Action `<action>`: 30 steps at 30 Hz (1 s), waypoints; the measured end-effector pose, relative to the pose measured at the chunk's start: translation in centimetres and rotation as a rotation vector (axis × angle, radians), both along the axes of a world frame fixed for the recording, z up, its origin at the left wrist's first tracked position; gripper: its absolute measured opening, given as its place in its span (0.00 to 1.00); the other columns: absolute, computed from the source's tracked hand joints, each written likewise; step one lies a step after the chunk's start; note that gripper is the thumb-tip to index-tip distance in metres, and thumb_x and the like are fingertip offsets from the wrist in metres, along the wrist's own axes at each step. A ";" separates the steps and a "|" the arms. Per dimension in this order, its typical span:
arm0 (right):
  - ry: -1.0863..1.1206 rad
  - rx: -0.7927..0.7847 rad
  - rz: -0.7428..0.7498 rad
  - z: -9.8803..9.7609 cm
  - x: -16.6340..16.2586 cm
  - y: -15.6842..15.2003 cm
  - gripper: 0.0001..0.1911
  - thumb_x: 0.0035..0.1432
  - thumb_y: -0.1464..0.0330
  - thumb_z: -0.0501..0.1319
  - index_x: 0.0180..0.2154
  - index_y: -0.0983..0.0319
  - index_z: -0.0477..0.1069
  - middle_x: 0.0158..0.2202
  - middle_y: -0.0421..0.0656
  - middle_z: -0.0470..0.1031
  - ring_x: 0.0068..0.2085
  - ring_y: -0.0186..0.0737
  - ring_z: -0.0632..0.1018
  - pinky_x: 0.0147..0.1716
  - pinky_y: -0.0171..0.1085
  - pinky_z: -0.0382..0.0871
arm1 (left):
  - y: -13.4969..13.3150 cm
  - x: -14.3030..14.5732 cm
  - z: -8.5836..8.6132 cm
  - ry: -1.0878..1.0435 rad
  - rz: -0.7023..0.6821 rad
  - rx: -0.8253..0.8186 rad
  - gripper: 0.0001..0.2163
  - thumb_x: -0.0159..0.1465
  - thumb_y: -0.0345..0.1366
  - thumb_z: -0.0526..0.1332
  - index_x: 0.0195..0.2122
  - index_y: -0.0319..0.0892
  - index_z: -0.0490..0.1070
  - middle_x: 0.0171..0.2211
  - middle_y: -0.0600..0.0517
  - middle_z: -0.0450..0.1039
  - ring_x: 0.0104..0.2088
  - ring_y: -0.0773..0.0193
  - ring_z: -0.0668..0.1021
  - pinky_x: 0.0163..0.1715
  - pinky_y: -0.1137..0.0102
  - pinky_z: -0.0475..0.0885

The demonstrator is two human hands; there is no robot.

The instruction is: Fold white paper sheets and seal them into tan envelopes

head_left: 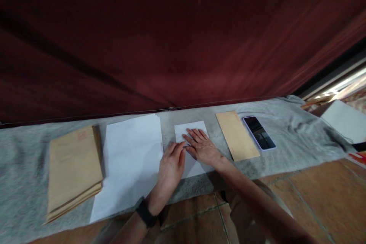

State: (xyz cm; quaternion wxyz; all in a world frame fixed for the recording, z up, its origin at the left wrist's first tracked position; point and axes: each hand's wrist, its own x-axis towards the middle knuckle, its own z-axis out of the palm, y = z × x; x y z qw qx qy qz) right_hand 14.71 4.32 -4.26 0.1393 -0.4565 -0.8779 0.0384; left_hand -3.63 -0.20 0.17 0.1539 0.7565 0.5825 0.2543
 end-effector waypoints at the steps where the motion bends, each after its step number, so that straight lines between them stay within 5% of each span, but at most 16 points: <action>1: -0.002 -0.005 0.001 -0.1 0.0 0.0 0.27 0.72 0.59 0.52 0.68 0.58 0.59 0.72 0.46 0.54 0.72 0.49 0.56 0.70 0.53 0.50 | 0.5 0.5 -0.5 0.041 -0.033 0.067 0.19 0.72 0.36 0.50 0.60 0.40 0.69 0.56 0.41 0.74 0.57 0.54 0.76 0.57 0.58 0.72; 4: -0.001 -0.021 -0.035 -0.3 0.1 0.1 0.27 0.72 0.63 0.51 0.69 0.61 0.58 0.72 0.46 0.54 0.72 0.48 0.55 0.71 0.51 0.50 | 2.0 2.1 -2.4 0.226 -0.007 0.099 0.24 0.71 0.39 0.51 0.65 0.32 0.64 0.67 0.35 0.62 0.68 0.46 0.64 0.65 0.51 0.63; 8: -0.011 -0.036 -0.158 -0.3 0.5 0.3 0.27 0.72 0.64 0.49 0.69 0.60 0.57 0.72 0.45 0.53 0.72 0.47 0.56 0.71 0.49 0.49 | 2.9 3.3 -3.9 0.344 0.047 0.062 0.29 0.72 0.45 0.49 0.67 0.28 0.59 0.69 0.33 0.56 0.70 0.45 0.59 0.67 0.50 0.58; 20: -0.019 0.029 -0.325 -0.9 2.2 0.4 0.30 0.73 0.57 0.47 0.70 0.65 0.55 0.72 0.51 0.53 0.71 0.49 0.58 0.69 0.51 0.50 | 2.1 2.8 -4.5 0.329 0.079 0.145 0.30 0.71 0.45 0.50 0.69 0.29 0.56 0.70 0.32 0.53 0.72 0.45 0.55 0.68 0.47 0.55; 30: 0.003 0.070 -0.347 -1.2 2.1 0.4 0.29 0.73 0.59 0.50 0.69 0.64 0.57 0.71 0.53 0.55 0.70 0.51 0.60 0.68 0.53 0.53 | -2.5 3.2 -4.0 0.366 -0.217 0.159 0.26 0.71 0.44 0.54 0.68 0.40 0.59 0.70 0.40 0.57 0.71 0.48 0.57 0.68 0.47 0.57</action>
